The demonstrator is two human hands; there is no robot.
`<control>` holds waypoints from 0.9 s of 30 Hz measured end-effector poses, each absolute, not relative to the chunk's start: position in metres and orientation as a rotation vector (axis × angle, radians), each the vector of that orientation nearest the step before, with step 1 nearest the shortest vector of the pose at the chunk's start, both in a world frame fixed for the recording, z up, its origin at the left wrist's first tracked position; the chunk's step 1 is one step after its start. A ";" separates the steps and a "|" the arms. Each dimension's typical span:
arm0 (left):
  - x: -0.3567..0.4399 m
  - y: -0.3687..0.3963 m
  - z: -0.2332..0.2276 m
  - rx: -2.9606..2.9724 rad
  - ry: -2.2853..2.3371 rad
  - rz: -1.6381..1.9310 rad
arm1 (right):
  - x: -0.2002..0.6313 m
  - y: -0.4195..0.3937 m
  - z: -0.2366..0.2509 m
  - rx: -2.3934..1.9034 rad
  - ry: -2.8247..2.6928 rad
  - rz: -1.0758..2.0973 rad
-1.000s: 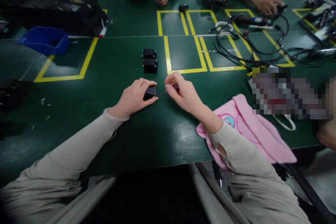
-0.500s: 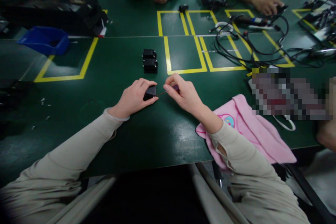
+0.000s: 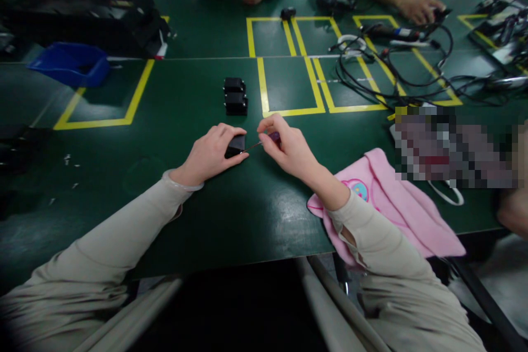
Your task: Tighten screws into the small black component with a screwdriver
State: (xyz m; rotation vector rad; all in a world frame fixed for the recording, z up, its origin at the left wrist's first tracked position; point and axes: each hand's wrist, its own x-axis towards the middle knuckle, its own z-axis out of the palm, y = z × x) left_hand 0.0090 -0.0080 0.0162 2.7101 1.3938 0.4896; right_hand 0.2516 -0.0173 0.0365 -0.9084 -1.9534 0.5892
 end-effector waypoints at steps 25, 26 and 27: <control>0.008 -0.008 0.015 2.710 1.382 0.502 | 0.251 -0.018 0.036 -0.911 -1.916 0.623; 0.009 -0.008 0.015 2.710 1.387 0.497 | 0.252 -0.017 0.036 -0.916 -1.917 0.624; 0.009 -0.008 0.016 2.710 1.392 0.492 | 0.252 -0.017 0.036 -0.920 -1.918 0.633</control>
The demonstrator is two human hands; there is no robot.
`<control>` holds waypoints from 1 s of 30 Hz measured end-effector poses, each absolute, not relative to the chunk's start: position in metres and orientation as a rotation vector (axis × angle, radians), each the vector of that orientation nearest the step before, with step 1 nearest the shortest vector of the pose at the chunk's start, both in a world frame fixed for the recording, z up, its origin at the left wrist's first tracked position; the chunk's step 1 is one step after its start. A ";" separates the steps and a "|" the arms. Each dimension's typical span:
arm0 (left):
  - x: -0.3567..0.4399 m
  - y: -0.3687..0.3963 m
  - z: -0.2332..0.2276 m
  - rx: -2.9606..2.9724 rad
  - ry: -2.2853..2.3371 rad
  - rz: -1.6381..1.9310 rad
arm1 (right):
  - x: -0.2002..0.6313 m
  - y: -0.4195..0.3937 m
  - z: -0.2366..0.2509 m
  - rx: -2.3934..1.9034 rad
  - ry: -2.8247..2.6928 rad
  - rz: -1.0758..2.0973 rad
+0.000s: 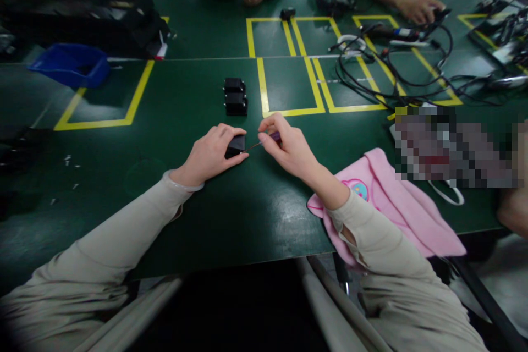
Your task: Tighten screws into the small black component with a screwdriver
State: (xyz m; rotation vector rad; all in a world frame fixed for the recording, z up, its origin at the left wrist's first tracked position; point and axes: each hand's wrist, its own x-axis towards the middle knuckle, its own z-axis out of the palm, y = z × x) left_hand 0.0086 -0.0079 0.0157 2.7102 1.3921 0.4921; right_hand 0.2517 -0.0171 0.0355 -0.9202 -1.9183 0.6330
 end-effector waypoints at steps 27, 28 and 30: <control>0.009 -0.008 0.017 2.710 1.384 0.493 | 0.251 -0.019 0.038 -0.938 -1.919 0.663; 0.009 -0.008 0.017 2.712 1.384 0.491 | 0.250 -0.019 0.037 -0.932 -1.915 0.653; 0.009 -0.008 0.017 2.712 1.383 0.484 | 0.250 -0.019 0.037 -0.934 -1.908 0.628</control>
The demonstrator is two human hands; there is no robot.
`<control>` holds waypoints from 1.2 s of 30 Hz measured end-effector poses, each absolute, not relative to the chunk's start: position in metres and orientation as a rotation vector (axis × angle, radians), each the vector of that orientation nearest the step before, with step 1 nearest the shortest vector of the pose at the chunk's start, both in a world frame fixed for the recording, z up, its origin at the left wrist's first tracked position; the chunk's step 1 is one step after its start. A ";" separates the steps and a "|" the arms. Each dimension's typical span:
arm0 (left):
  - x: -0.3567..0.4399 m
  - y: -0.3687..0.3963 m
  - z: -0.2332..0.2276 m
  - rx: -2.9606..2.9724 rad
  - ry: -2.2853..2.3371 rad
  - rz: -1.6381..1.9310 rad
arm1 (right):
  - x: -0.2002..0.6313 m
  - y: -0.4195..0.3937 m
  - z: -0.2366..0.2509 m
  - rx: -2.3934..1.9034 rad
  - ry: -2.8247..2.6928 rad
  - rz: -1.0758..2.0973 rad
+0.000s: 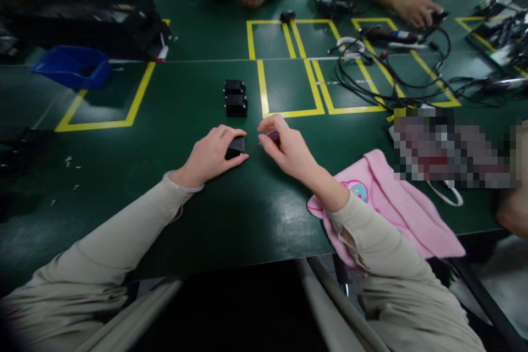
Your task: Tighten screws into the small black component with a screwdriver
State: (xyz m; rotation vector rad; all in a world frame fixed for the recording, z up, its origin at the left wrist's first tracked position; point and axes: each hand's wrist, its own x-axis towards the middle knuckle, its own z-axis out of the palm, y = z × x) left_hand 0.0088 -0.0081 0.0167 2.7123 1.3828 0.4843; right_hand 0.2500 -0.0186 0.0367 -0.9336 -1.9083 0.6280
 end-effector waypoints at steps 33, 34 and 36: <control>0.007 -0.008 0.016 2.707 1.378 0.492 | 0.251 -0.016 0.036 -0.943 -1.894 0.716; 0.007 -0.007 0.016 2.706 1.376 0.492 | 0.251 -0.016 0.035 -0.938 -1.888 0.715; 0.007 -0.007 0.016 2.703 1.376 0.491 | 0.251 -0.016 0.035 -0.936 -1.881 0.701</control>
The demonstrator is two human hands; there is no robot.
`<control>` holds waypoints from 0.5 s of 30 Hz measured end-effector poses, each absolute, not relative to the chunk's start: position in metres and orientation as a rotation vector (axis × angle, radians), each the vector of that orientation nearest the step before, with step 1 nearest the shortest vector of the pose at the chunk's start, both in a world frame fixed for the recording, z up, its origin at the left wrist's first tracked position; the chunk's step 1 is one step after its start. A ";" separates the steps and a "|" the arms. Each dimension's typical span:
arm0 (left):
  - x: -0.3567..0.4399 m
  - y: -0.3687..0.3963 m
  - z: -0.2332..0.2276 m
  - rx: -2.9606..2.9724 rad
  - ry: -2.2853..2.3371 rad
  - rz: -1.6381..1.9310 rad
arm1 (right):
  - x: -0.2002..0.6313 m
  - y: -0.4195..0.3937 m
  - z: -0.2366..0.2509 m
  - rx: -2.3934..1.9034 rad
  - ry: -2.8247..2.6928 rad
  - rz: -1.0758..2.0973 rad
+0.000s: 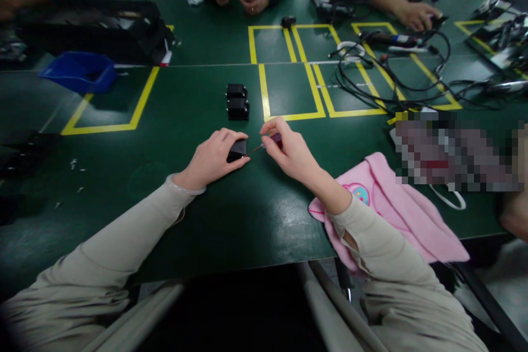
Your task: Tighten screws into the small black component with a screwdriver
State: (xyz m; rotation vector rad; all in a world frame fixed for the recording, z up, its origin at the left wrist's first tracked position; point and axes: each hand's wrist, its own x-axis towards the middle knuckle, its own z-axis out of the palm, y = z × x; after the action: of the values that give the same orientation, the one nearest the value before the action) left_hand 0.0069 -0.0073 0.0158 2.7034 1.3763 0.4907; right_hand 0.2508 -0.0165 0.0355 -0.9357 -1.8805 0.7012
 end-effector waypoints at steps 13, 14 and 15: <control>0.008 -0.008 0.018 2.698 1.388 0.474 | 0.251 -0.018 0.040 -0.930 -1.921 0.678; 0.008 -0.008 0.018 2.697 1.387 0.475 | 0.251 -0.017 0.039 -0.938 -1.920 0.683; 0.008 -0.008 0.018 2.698 1.383 0.477 | 0.251 -0.017 0.039 -0.943 -1.918 0.688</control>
State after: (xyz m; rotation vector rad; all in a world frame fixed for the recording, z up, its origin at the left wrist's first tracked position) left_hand 0.0075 -0.0079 0.0177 2.6985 1.3835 0.4772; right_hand 0.2511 -0.0169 0.0387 -0.9426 -1.9179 0.6885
